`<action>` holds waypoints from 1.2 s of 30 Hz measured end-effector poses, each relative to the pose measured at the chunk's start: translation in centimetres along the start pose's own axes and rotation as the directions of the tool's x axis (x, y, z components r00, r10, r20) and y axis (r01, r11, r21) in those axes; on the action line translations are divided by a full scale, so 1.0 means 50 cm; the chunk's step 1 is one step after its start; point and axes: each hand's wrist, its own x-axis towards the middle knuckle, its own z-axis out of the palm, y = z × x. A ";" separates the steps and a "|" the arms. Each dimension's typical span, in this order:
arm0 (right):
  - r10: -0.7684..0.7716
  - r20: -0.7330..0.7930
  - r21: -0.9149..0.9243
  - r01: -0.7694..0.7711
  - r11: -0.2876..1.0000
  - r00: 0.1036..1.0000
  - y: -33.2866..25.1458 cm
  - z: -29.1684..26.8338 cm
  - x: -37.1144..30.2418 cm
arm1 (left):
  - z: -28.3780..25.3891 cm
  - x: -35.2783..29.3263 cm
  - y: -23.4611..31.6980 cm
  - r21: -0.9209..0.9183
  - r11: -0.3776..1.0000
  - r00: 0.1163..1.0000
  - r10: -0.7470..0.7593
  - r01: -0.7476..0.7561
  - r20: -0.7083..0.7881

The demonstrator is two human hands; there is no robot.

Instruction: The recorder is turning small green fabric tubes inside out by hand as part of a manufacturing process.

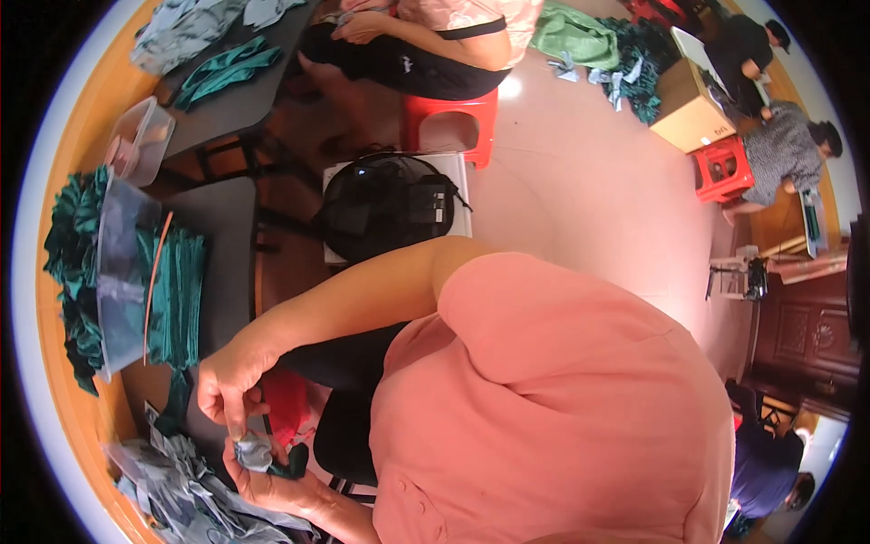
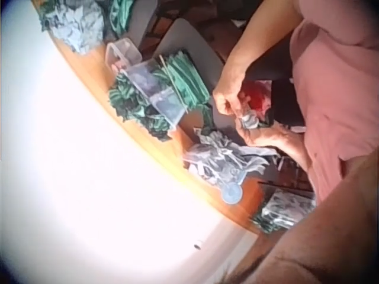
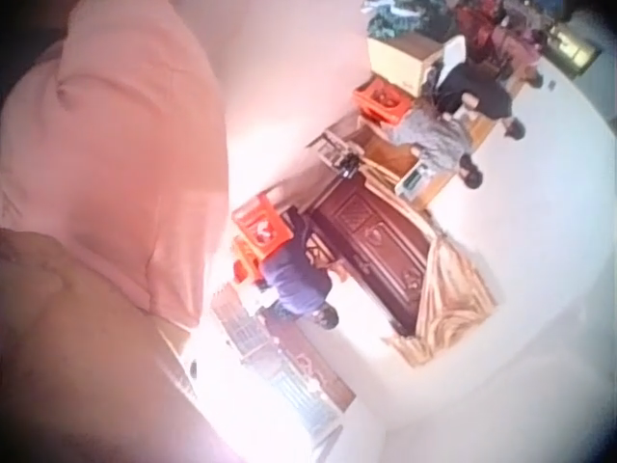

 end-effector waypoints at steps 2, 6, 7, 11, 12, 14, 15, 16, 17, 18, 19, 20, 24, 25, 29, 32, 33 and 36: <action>0.011 -0.013 0.017 -0.011 1.000 1.000 -0.008 0.001 -0.009 | -0.004 -0.003 0.001 0.022 0.998 0.998 0.065 -0.065 0.000; 0.019 -0.026 0.066 -0.017 0.998 0.999 -0.009 0.006 -0.015 | -0.019 0.004 -0.010 0.296 0.915 0.962 0.257 -0.273 0.092; 0.026 -0.023 0.103 -0.023 0.994 0.999 -0.007 0.006 -0.015 | -0.010 0.004 -0.007 0.290 0.918 0.962 0.253 -0.272 0.100; -0.035 -0.054 0.070 0.039 0.997 0.998 -0.001 0.003 0.000 | 0.007 -0.004 0.003 0.331 0.937 0.987 0.147 -0.116 -0.069; -0.037 -0.066 0.069 0.041 0.997 0.997 0.005 0.002 0.007 | 0.001 0.001 -0.004 0.383 0.921 0.986 0.128 -0.077 -0.111; -0.201 -0.272 -0.306 0.113 0.945 0.941 0.026 0.005 0.023 | -0.027 0.019 -0.022 0.453 0.885 0.985 0.158 -0.112 -0.066; -0.202 -0.274 -0.306 0.114 0.945 0.940 0.042 0.015 0.036 | -0.037 0.024 -0.026 0.520 0.842 0.981 0.190 -0.143 -0.037; -0.302 -0.331 -0.474 0.119 0.872 0.894 0.057 0.025 0.045 | -0.027 0.024 -0.017 0.519 0.843 0.982 0.188 -0.145 -0.032; -0.407 -0.364 -0.628 0.103 0.772 0.838 0.068 0.030 0.052 | -0.018 0.022 -0.003 0.375 0.926 0.993 0.083 -0.043 -0.090; -0.575 -0.306 -0.762 0.166 0.625 0.759 0.068 0.036 0.048 | -0.012 0.018 0.005 0.220 0.974 0.991 -0.034 0.063 -0.133; -0.575 -0.309 -0.761 0.166 0.627 0.758 0.065 0.036 0.048 | -0.021 0.021 0.004 0.222 0.973 0.991 -0.035 0.064 -0.131; -0.501 -0.285 -0.709 0.172 0.684 0.817 0.058 0.033 0.049 | -0.038 0.029 0.001 0.145 0.989 0.999 -0.016 0.020 -0.032; -0.096 -0.120 -0.241 0.065 0.968 0.988 0.011 0.022 0.020 | -0.038 0.018 -0.003 -0.009 1.000 1.000 0.026 -0.027 -0.009; -0.098 -0.122 -0.242 0.066 0.968 0.988 0.005 0.020 0.012 | -0.038 0.018 -0.003 -0.008 1.000 1.000 0.027 -0.028 -0.006; -0.009 -0.103 -0.085 0.000 0.996 0.995 0.002 0.001 -0.007 | -0.019 0.018 0.000 0.044 0.999 0.998 0.006 -0.008 0.063; -0.182 -0.249 -0.439 0.056 0.897 0.951 0.003 0.004 -0.008 | 0.016 0.013 0.009 0.137 0.990 0.999 -0.040 0.038 0.010; -0.321 -0.305 -0.685 0.028 0.728 0.897 0.000 0.011 -0.006 | 0.019 0.013 0.013 0.192 0.980 0.998 -0.054 0.058 -0.029; -0.436 -0.338 -0.796 -0.007 0.605 0.834 -0.027 0.059 -0.012 | -0.039 0.027 0.001 0.075 0.997 0.995 -0.010 0.002 0.101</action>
